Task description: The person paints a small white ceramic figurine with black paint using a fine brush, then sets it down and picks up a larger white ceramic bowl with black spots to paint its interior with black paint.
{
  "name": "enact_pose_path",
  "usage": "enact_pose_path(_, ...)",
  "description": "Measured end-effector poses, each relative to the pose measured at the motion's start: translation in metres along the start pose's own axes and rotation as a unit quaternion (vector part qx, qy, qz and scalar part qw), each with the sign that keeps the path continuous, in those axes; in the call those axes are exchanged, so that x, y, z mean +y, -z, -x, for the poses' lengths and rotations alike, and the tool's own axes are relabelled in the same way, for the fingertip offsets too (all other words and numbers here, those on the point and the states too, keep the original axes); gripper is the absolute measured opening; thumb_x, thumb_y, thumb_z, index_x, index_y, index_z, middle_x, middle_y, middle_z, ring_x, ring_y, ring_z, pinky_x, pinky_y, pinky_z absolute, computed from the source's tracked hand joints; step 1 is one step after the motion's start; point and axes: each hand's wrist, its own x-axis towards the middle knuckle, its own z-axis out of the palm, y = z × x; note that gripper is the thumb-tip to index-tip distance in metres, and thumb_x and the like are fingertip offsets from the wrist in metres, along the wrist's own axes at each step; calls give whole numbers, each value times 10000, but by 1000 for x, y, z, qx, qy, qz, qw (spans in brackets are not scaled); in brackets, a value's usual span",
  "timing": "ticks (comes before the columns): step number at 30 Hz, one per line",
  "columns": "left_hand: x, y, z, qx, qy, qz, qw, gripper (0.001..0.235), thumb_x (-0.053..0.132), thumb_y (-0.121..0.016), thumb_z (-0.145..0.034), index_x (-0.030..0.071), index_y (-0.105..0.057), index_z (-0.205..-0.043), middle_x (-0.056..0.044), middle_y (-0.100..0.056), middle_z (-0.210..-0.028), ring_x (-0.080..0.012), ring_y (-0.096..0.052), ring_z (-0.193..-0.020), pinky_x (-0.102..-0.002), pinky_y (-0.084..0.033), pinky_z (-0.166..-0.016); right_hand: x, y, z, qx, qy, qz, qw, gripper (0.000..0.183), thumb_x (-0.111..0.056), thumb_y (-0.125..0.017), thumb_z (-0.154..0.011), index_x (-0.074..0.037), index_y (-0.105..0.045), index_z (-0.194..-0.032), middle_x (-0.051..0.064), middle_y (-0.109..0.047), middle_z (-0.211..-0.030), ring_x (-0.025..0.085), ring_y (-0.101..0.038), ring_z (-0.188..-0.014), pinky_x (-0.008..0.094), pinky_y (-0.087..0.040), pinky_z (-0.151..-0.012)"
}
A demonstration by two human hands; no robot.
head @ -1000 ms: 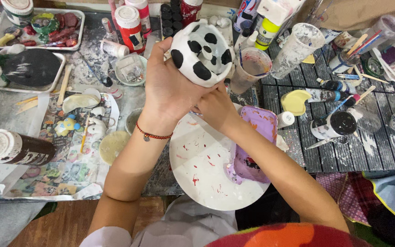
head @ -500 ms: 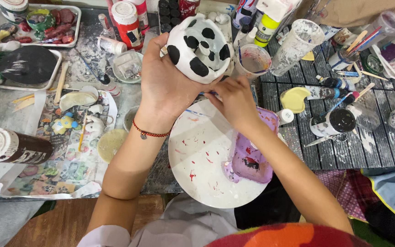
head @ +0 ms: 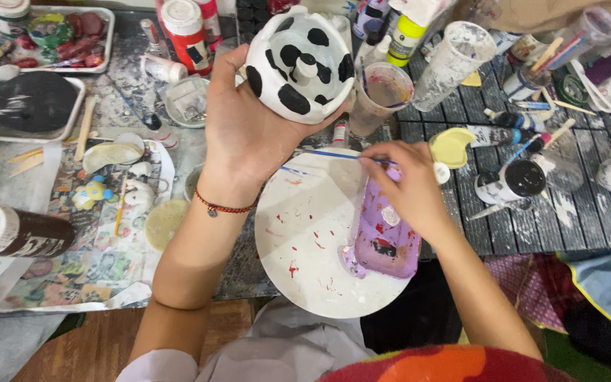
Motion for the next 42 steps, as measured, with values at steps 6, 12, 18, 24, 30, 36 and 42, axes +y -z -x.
enact_pose_path(6, -21, -3, 4, -22, 17, -52, 998, 584, 406, -378, -1051, 52, -497, -1500, -155, -531, -1539, -356, -505, -1460, -613, -380, -1272, 31, 36, 82, 99, -135, -225, 960, 146, -89, -711, -1024, -1, -656, -1127, 94, -699, -1068, 152, -660, -1005, 267, -518, -920)
enact_pose_path(12, -54, -5, 1, 27, 41, -30, 998, 532, 384, -399, -1034, 59, -518, -1438, -138, -557, -1480, -341, -524, -1410, -635, -404, -1216, 55, 43, 162, 268, -165, -376, 872, 117, -65, -655, -1087, 22, -578, -1101, 149, -704, -935, 186, -647, -773, 328, -550, -816)
enact_pose_path(18, -67, -6, -2, 71, 98, -48, 991, 541, 395, -431, -1018, 51, -563, -1414, -113, -597, -1432, -310, -546, -1383, -578, -409, -1213, 60, 20, 198, 375, -185, -329, 847, 156, -156, -556, -1136, -8, -510, -1154, 168, -702, -972, 207, -652, -781, 331, -559, -763)
enact_pose_path(24, -77, -3, -6, 75, 117, -73, 988, 530, 387, -438, -1002, 74, -558, -1413, -87, -599, -1431, -291, -553, -1376, -576, -419, -1209, 65, -7, 215, 455, -222, -120, 854, 101, -126, -490, -1187, -28, -470, -1166, 170, -698, -974, 159, -597, -745, 279, -519, -750)
enact_pose_path(30, -86, -1, -6, 100, 131, -91, 982, 557, 398, -421, -986, 66, -563, -1410, -94, -607, -1425, -287, -560, -1360, -561, -420, -1197, 80, -35, 213, 387, -249, -57, 886, 96, -78, -535, -1128, 6, -525, -1173, 128, -676, -990, 127, -595, -789, 261, -512, -735)
enact_pose_path(36, -97, 5, -10, 129, 146, -93, 976, 550, 398, -427, -981, 64, -567, -1393, -91, -613, -1407, -280, -567, -1343, -544, -426, -1178, 79, -36, 214, 339, -284, 3, 897, 98, -93, -540, -1112, -2, -561, -1144, 58, -632, -824, 95, -589, -708, 257, -486, -663)
enact_pose_path(42, -109, 10, -11, 126, 179, -99, 971, 557, 411, -434, -983, 50, -564, -1386, -110, -623, -1381, -295, -568, -1306, -540, -421, -1136, 81, -33, 211, 325, -272, 16, 906, 93, -88, -539, -1114, -3, -567, -1141, 78, -630, -871, 110, -584, -699, 261, -492, -654)
